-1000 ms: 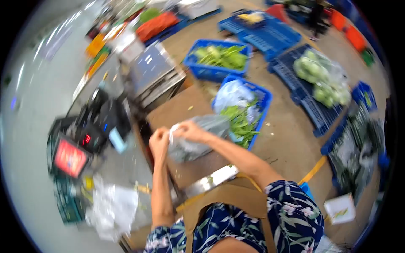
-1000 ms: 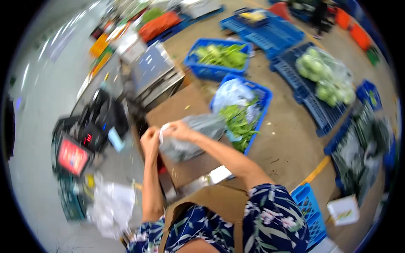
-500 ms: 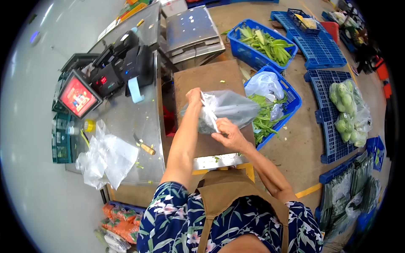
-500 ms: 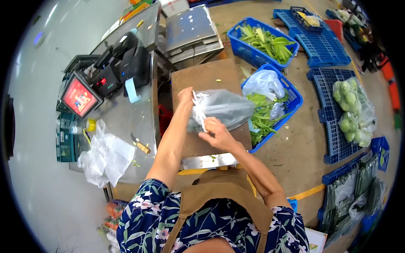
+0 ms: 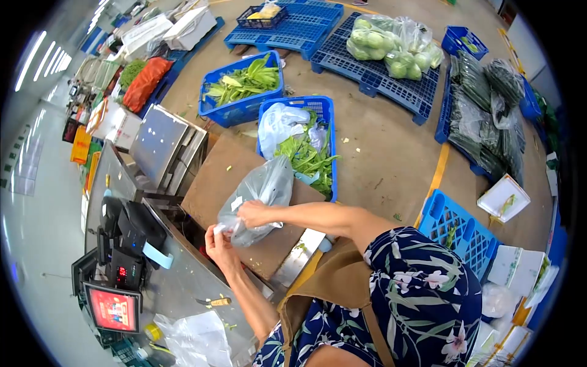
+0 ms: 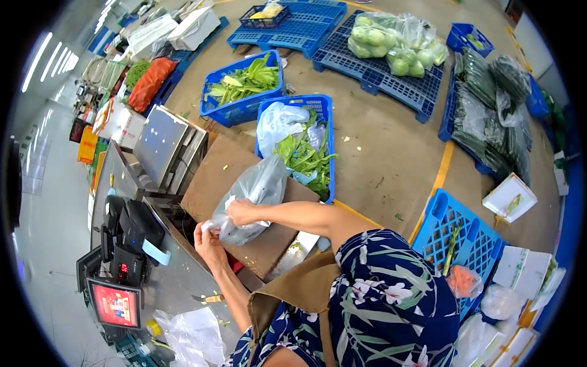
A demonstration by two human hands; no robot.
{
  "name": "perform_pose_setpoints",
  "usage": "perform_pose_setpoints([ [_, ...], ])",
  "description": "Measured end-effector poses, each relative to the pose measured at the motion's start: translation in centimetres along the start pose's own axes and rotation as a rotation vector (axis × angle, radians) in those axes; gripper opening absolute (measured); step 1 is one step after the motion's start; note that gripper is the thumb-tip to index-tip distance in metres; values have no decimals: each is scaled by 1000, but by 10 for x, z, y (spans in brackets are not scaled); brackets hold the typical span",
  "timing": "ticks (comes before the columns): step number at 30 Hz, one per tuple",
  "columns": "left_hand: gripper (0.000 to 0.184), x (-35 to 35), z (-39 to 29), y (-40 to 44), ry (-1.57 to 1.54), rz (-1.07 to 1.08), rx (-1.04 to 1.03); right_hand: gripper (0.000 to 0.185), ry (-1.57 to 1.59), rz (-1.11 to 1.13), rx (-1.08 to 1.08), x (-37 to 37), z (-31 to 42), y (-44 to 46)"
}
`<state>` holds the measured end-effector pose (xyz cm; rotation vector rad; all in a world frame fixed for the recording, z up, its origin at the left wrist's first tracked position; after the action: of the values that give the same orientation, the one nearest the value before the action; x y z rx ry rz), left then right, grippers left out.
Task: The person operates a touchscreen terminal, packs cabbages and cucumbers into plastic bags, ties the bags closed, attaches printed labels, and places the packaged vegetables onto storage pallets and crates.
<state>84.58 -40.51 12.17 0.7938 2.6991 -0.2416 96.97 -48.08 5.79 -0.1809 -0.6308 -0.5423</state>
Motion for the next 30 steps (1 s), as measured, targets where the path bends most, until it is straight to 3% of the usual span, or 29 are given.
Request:
perform_pose_setpoints([
  [3,28,7,-12,-17,-65,27,-25,15,107,-110,25,51,3,-10],
  [7,23,7,-34,-42,-110,-21,-6,15,181,-204,129,152,26,-49],
  [11,17,0,-31,-61,-120,-22,-22,16,375,-310,23,247,14,-122],
  [14,16,-31,-10,-70,-88,-60,24,14,319,-306,-96,305,-17,-171],
  [17,18,-78,34,-87,-56,-57,83,12,329,-288,-141,353,-50,-221],
  [19,15,-125,79,-96,38,-47,171,11,228,-258,-30,366,-90,-251],
  [21,12,-165,133,-113,177,-18,310,17,193,-192,-218,387,-126,-284],
  [25,12,-237,237,-141,499,210,569,24,-19,-308,-420,423,-238,-342],
  [30,19,-248,345,-179,789,396,853,25,82,-481,-616,493,-346,-389],
])
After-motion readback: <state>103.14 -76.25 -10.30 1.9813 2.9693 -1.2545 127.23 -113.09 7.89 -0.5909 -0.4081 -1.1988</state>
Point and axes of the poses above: each hand's wrist, its own y-axis towards the middle knuckle, its own x-axis out of the back of the hand, z = x × y, the point moved 6 cm from there along y, towards the middle knuckle, and after that the axes turned 7 degrees about -z, right-handed, at the moved point
